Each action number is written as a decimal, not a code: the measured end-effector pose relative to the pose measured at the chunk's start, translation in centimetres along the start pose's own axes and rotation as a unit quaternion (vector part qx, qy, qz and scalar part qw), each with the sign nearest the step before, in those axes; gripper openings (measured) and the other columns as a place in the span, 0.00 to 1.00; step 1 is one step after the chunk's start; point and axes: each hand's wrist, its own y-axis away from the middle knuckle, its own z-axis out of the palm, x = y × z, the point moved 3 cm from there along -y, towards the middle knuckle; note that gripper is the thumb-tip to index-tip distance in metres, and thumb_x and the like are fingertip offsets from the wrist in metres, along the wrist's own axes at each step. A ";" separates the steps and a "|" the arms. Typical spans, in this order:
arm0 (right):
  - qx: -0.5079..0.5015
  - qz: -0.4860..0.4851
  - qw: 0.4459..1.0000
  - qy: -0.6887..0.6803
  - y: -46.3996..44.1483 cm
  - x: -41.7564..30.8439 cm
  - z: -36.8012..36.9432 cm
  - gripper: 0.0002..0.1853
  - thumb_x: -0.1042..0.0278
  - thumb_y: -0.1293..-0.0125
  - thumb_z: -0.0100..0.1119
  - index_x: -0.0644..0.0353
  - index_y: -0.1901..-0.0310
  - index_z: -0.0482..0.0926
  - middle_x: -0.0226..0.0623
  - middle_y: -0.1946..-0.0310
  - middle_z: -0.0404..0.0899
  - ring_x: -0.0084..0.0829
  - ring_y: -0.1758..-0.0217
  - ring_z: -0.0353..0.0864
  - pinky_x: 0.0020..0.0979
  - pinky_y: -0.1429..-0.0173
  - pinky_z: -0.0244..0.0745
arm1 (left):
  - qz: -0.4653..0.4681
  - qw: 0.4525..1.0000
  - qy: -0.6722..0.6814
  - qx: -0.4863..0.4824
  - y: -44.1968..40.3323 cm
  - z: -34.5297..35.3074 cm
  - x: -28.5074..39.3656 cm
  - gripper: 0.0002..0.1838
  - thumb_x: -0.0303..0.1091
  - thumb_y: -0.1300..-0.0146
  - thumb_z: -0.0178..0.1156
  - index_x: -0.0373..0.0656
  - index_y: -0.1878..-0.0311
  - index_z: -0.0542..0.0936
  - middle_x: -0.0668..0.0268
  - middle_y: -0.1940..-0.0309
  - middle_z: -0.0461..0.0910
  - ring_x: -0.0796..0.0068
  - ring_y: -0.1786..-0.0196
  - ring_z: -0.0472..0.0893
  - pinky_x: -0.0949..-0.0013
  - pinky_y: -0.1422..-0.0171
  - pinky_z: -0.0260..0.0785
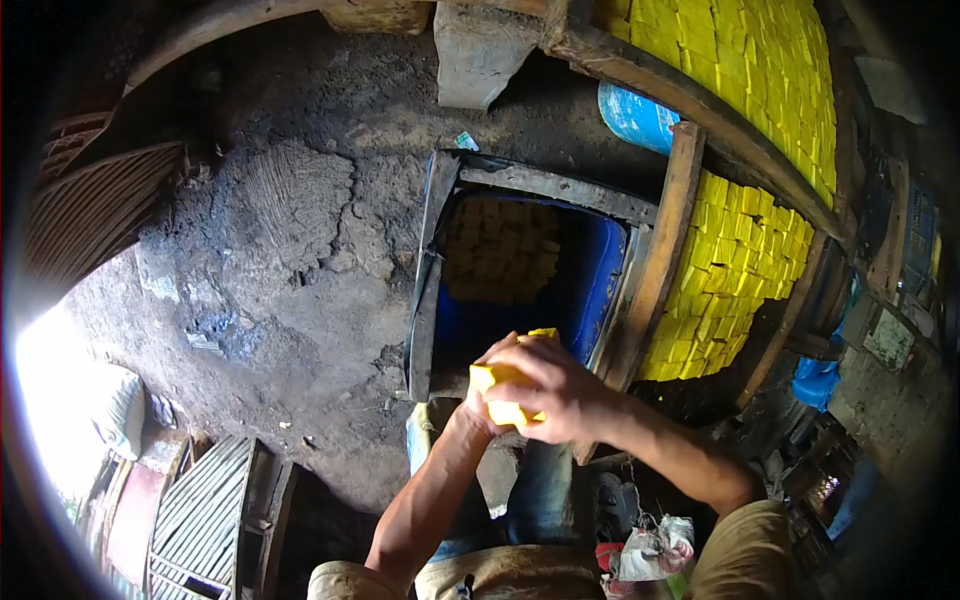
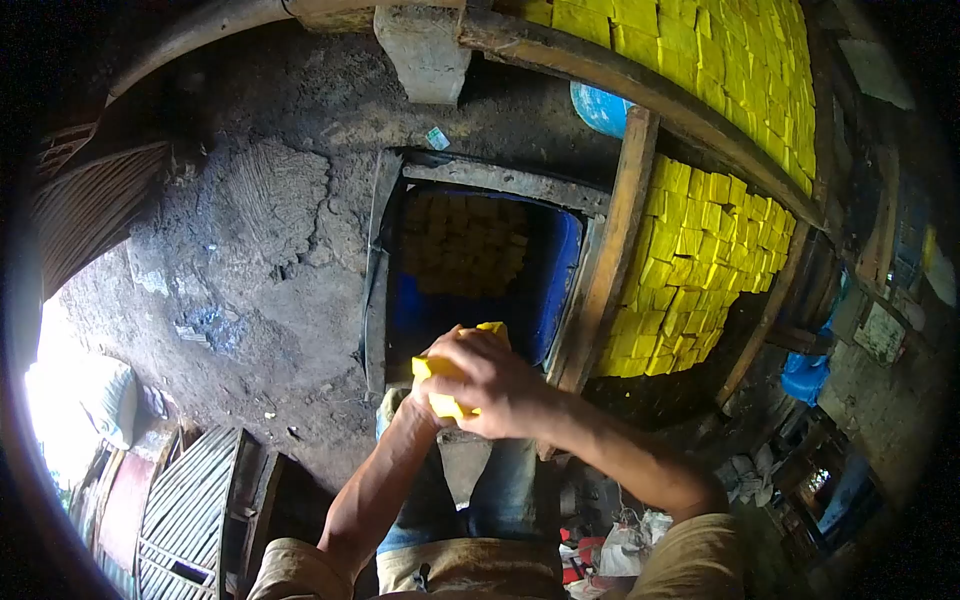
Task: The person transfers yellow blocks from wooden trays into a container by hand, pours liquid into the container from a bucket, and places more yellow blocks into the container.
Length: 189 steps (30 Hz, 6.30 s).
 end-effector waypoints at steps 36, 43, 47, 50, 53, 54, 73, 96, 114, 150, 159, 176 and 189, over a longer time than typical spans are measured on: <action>0.153 0.247 0.950 -0.114 2.1 3.6 4.6 0.37 0.50 0.42 0.68 0.58 0.35 0.68 0.51 0.43 0.70 0.46 0.37 0.71 0.44 0.36 0.71 | 0.182 0.932 -0.258 0.180 2.4 1.2 1.5 0.30 0.57 0.36 0.52 0.41 0.43 0.74 0.59 0.51 0.79 0.63 0.49 0.80 0.61 0.42 0.73; 0.105 0.300 0.844 -0.432 2.1 10.2 5.9 0.22 0.62 0.46 0.70 0.59 0.50 0.76 0.34 0.57 0.80 0.30 0.53 0.81 0.32 0.48 0.78 | 0.184 0.897 -0.330 0.231 1.8 0.3 0.9 0.34 0.67 0.35 0.48 0.46 0.41 0.72 0.59 0.55 0.80 0.64 0.57 0.83 0.58 0.59 0.79; 0.160 0.387 0.778 -0.468 -0.5 16.1 8.2 0.25 0.64 0.49 0.72 0.57 0.48 0.76 0.36 0.56 0.80 0.32 0.52 0.80 0.32 0.46 0.77 | 0.191 0.889 -0.356 0.214 4.8 1.2 0.6 0.42 0.56 0.36 0.56 0.50 0.25 0.52 0.54 0.53 0.78 0.57 0.56 0.82 0.56 0.60 0.79; 0.153 0.283 0.947 -0.025 -3.0 23.4 12.6 0.31 0.60 0.50 0.75 0.54 0.44 0.75 0.48 0.42 0.73 0.48 0.37 0.71 0.42 0.33 0.68 | 0.184 0.906 -0.353 0.143 7.0 -0.2 1.3 0.39 0.49 0.39 0.59 0.48 0.28 0.59 0.55 0.50 0.75 0.58 0.50 0.80 0.55 0.52 0.77; 0.118 0.209 0.965 0.105 -5.3 26.5 15.2 0.30 0.56 0.48 0.73 0.53 0.43 0.76 0.48 0.40 0.72 0.49 0.35 0.69 0.43 0.30 0.64 | 0.201 0.893 -0.387 0.114 8.7 0.4 1.7 0.36 0.48 0.41 0.59 0.39 0.32 0.65 0.58 0.50 0.74 0.66 0.45 0.74 0.63 0.41 0.68; 0.100 0.197 0.965 0.142 -6.2 27.3 16.0 0.29 0.56 0.47 0.73 0.54 0.43 0.76 0.47 0.40 0.72 0.49 0.35 0.70 0.42 0.29 0.63 | 0.199 0.892 -0.393 0.105 9.0 0.5 1.9 0.36 0.48 0.41 0.58 0.39 0.32 0.65 0.57 0.50 0.74 0.65 0.45 0.74 0.63 0.40 0.68; 0.312 0.362 0.793 -0.377 -0.7 17.4 12.9 0.26 0.58 0.32 0.55 0.62 0.36 0.70 0.43 0.46 0.75 0.32 0.37 0.72 0.33 0.35 0.68 | 0.295 0.871 -0.373 0.118 5.7 1.3 2.9 0.30 0.24 0.42 0.59 0.41 0.35 0.65 0.63 0.44 0.72 0.67 0.42 0.74 0.63 0.37 0.69; 0.115 0.259 0.911 -0.299 -9.2 36.4 17.9 0.28 0.65 0.39 0.61 0.57 0.37 0.71 0.48 0.40 0.73 0.48 0.32 0.68 0.44 0.28 0.63 | 0.297 0.738 -0.572 0.198 4.9 0.0 4.9 0.34 0.52 0.35 0.53 0.42 0.31 0.64 0.54 0.29 0.63 0.58 0.26 0.61 0.51 0.26 0.52; 0.374 0.502 0.779 -0.027 -6.4 37.2 11.9 0.18 0.63 0.31 0.51 0.59 0.43 0.76 0.44 0.49 0.79 0.38 0.47 0.77 0.41 0.44 0.72 | 0.300 0.761 -0.536 0.207 5.9 -0.7 4.9 0.28 0.43 0.35 0.56 0.40 0.35 0.67 0.52 0.37 0.72 0.60 0.34 0.72 0.57 0.34 0.65; 0.649 0.273 0.696 -0.143 14.1 1.1 2.0 0.14 0.75 0.35 0.58 0.62 0.47 0.81 0.42 0.59 0.83 0.33 0.56 0.83 0.31 0.52 0.78 | 0.342 0.689 -0.582 0.263 6.8 4.1 0.1 0.21 0.48 0.34 0.57 0.45 0.44 0.73 0.62 0.54 0.81 0.69 0.53 0.81 0.67 0.49 0.71; 0.698 0.437 0.526 0.213 40.7 19.3 -1.8 0.19 0.63 0.29 0.57 0.62 0.41 0.77 0.50 0.44 0.79 0.47 0.39 0.77 0.40 0.36 0.72 | 0.280 0.637 -0.690 0.200 -5.1 8.4 -11.2 0.15 0.40 0.33 0.56 0.43 0.47 0.74 0.62 0.58 0.80 0.70 0.56 0.81 0.68 0.52 0.72; 0.619 0.554 0.508 0.228 37.4 18.5 -7.3 0.20 0.67 0.37 0.61 0.60 0.43 0.73 0.47 0.40 0.72 0.48 0.39 0.71 0.52 0.36 0.64 | 0.211 0.672 -0.696 0.141 -13.8 6.9 -20.7 0.17 0.32 0.37 0.55 0.39 0.46 0.74 0.60 0.56 0.81 0.67 0.54 0.82 0.65 0.49 0.74; 0.545 0.546 0.623 0.130 36.7 18.1 -11.9 0.22 0.69 0.41 0.63 0.61 0.44 0.75 0.53 0.41 0.72 0.52 0.38 0.73 0.49 0.34 0.68 | 0.192 0.674 -0.700 0.140 -15.1 7.6 -22.5 0.16 0.29 0.37 0.54 0.41 0.46 0.74 0.59 0.54 0.80 0.63 0.51 0.81 0.60 0.45 0.75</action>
